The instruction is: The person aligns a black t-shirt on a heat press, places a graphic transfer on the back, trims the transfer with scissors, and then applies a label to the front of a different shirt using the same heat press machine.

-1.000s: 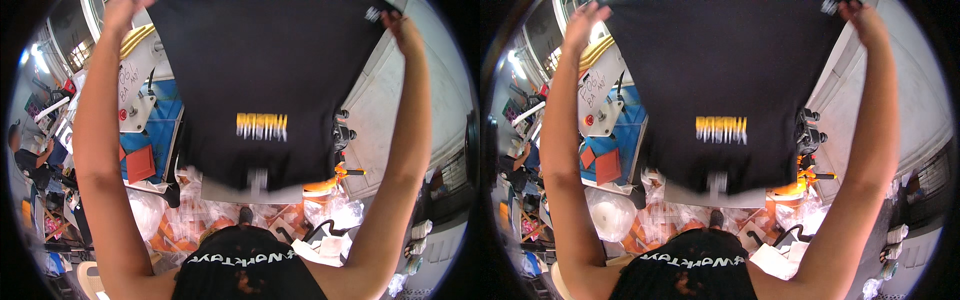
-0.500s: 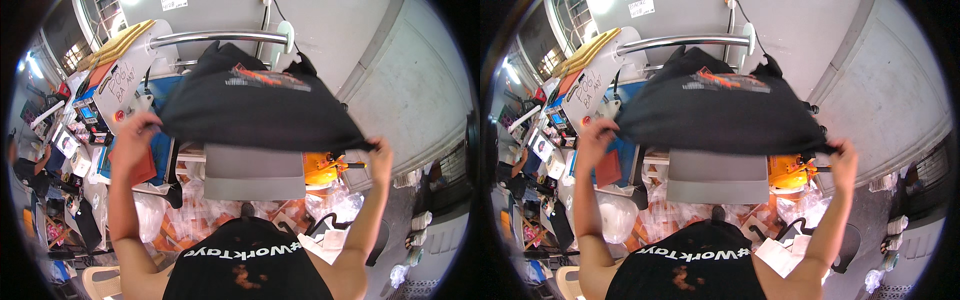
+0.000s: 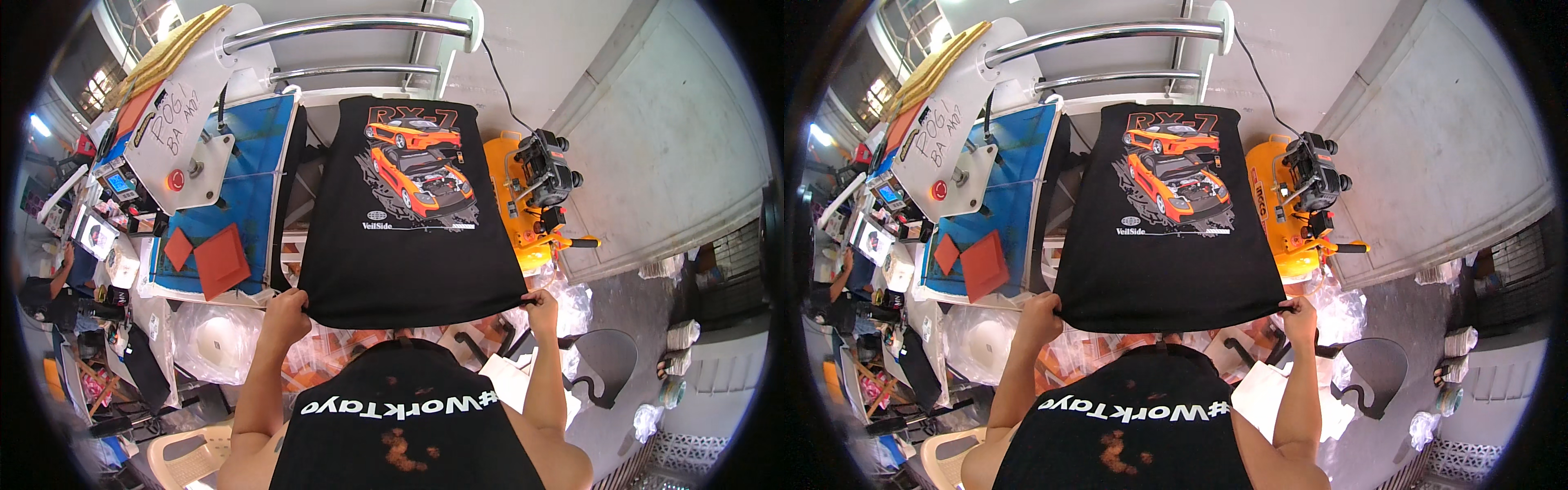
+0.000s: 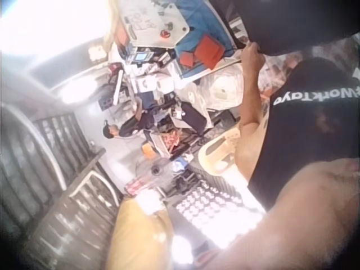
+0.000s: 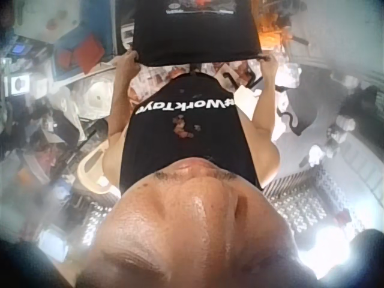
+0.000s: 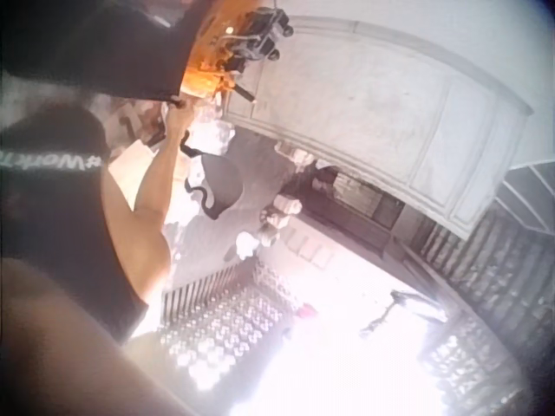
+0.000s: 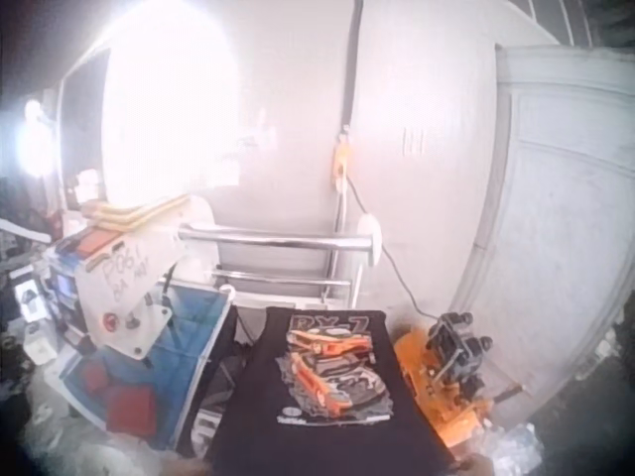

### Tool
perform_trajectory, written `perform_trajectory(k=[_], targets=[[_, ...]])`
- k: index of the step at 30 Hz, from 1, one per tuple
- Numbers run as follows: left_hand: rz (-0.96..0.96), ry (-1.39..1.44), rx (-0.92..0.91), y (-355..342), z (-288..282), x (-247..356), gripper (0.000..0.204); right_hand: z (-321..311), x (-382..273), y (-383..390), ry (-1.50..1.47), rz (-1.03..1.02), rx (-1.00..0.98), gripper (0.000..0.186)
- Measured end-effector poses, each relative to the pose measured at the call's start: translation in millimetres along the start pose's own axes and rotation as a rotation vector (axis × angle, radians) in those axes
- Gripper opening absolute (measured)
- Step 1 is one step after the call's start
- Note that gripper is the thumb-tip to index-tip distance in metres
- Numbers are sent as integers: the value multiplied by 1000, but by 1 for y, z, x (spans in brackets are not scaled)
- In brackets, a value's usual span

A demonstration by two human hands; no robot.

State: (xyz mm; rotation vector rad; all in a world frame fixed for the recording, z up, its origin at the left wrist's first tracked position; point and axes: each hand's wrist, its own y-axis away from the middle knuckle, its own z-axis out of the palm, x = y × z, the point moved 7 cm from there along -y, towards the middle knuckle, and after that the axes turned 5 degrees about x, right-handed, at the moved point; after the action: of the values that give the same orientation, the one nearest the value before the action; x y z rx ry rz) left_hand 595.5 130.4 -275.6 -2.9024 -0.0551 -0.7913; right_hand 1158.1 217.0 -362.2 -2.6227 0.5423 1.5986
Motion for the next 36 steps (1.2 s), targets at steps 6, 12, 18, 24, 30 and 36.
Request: perform_trajectory(k=[6, 12, 18, 24, 30, 36], targets=[[-120, -76, -200, 11, 20, -15, 24, 5, 8, 13, 18, 143, -128, 27], [-90, -96, -211, -40, 17, 43, 44, 14, -51, -12, 531, -150, -143, 28], [361, 24, 102, -243, 122, 102, 47, 174, -189, -125, 532, -815, 36, 38], [335, -243, 212, -432, 171, 64, 47, 308, -246, -267, 719, -840, -22, 60], [333, -277, 123, -490, 173, 43, 48, 335, -267, -330, 767, -751, -88, 52], [203, -308, -18, -510, 164, 42, 53, 334, -280, -350, 867, -628, -221, 46]])
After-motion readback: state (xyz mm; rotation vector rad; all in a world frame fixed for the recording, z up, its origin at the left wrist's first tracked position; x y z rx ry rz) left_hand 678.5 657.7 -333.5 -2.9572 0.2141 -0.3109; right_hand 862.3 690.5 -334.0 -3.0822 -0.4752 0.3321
